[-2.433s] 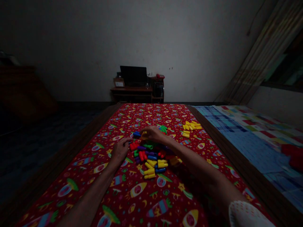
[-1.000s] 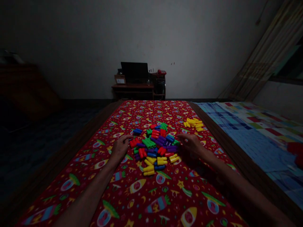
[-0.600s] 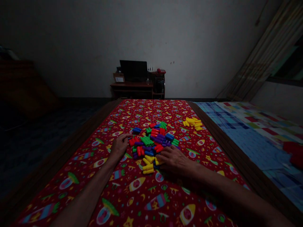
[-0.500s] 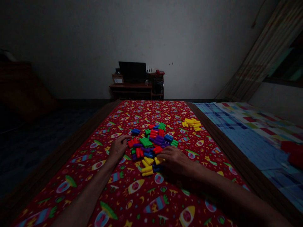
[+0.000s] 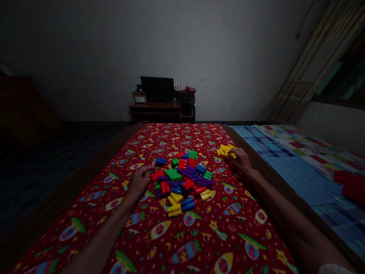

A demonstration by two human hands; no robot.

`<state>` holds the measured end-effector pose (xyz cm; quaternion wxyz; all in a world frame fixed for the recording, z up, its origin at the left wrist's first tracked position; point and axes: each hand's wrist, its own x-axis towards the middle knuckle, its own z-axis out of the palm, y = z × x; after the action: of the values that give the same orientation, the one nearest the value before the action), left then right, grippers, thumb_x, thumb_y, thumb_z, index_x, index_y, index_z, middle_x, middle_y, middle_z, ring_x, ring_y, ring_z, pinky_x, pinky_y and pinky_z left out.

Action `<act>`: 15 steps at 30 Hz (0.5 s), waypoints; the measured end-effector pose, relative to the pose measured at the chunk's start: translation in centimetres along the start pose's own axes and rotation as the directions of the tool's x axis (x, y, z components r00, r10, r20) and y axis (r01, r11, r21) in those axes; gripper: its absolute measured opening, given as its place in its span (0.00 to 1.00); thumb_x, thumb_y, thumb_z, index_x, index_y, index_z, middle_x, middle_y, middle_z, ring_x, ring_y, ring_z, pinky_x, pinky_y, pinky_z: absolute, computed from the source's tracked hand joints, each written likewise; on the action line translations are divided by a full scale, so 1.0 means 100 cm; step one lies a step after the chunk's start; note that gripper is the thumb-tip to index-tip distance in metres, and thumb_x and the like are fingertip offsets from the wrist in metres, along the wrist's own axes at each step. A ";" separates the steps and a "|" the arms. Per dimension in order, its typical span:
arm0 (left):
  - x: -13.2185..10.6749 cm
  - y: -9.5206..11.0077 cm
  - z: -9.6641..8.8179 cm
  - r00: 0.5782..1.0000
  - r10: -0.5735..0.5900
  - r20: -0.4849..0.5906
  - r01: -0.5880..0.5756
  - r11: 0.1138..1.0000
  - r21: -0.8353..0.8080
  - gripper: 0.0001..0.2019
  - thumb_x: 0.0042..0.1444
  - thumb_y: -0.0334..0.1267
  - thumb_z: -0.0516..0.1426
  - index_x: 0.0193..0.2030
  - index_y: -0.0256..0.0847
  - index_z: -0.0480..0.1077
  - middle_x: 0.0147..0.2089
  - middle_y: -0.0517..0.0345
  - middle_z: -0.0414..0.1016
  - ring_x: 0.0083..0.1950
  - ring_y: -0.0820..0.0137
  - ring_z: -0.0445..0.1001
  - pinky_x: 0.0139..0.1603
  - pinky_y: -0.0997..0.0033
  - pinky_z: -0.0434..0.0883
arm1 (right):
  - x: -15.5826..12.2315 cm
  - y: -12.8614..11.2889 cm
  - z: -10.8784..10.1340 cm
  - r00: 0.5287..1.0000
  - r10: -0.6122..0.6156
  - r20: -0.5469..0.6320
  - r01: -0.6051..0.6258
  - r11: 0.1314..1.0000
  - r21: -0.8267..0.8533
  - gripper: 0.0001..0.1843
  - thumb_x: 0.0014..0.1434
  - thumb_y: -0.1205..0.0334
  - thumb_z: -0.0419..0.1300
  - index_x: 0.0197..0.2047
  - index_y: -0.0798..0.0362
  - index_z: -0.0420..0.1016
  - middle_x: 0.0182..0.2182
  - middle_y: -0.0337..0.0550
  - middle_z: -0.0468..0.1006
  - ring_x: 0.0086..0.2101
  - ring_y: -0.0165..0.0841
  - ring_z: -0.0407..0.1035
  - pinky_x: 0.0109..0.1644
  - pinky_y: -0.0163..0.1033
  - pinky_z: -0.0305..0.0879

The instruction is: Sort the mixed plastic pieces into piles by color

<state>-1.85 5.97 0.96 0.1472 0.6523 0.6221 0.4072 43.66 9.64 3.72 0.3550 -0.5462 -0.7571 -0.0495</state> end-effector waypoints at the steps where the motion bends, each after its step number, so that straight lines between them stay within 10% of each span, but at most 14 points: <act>1: 0.000 0.000 0.000 1.000 -0.001 -0.001 0.001 1.000 0.007 0.19 0.53 0.40 0.47 0.38 0.41 0.79 0.46 0.54 0.80 0.46 0.62 0.77 0.48 0.66 0.72 | 0.000 0.005 0.002 0.999 -0.019 0.041 0.020 0.999 -0.029 0.08 0.55 0.59 0.59 0.30 0.53 0.76 0.32 0.51 0.78 0.34 0.40 0.70 0.39 0.42 0.67; 7: 0.000 0.002 -0.001 1.000 0.011 -0.007 -0.010 0.999 0.031 0.19 0.53 0.39 0.47 0.39 0.42 0.79 0.45 0.54 0.81 0.44 0.62 0.77 0.48 0.66 0.73 | -0.018 -0.044 0.010 0.988 -0.142 -0.055 0.143 0.989 0.023 0.11 0.62 0.62 0.53 0.35 0.53 0.76 0.36 0.51 0.79 0.38 0.39 0.70 0.44 0.42 0.65; 12: 0.000 -0.001 0.000 1.000 0.024 -0.013 -0.024 0.999 0.037 0.18 0.53 0.39 0.47 0.39 0.42 0.79 0.45 0.55 0.81 0.45 0.63 0.77 0.48 0.66 0.73 | -0.058 -0.126 0.008 0.852 -0.438 0.286 0.379 0.894 0.240 0.12 0.65 0.61 0.53 0.32 0.52 0.75 0.25 0.40 0.74 0.25 0.29 0.63 0.30 0.33 0.56; 15: 0.000 -0.003 0.001 0.999 0.032 -0.013 -0.031 0.999 0.033 0.19 0.53 0.39 0.47 0.40 0.42 0.79 0.45 0.55 0.81 0.45 0.63 0.77 0.48 0.66 0.73 | -0.077 -0.151 0.003 0.829 -0.413 0.377 0.329 0.905 0.268 0.11 0.66 0.61 0.52 0.35 0.50 0.74 0.30 0.41 0.74 0.28 0.29 0.63 0.31 0.33 0.57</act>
<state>-2.05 6.06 0.69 0.1258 0.6615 0.6194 0.4037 31.70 -2.35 3.64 0.2158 -0.3486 -0.9089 0.0757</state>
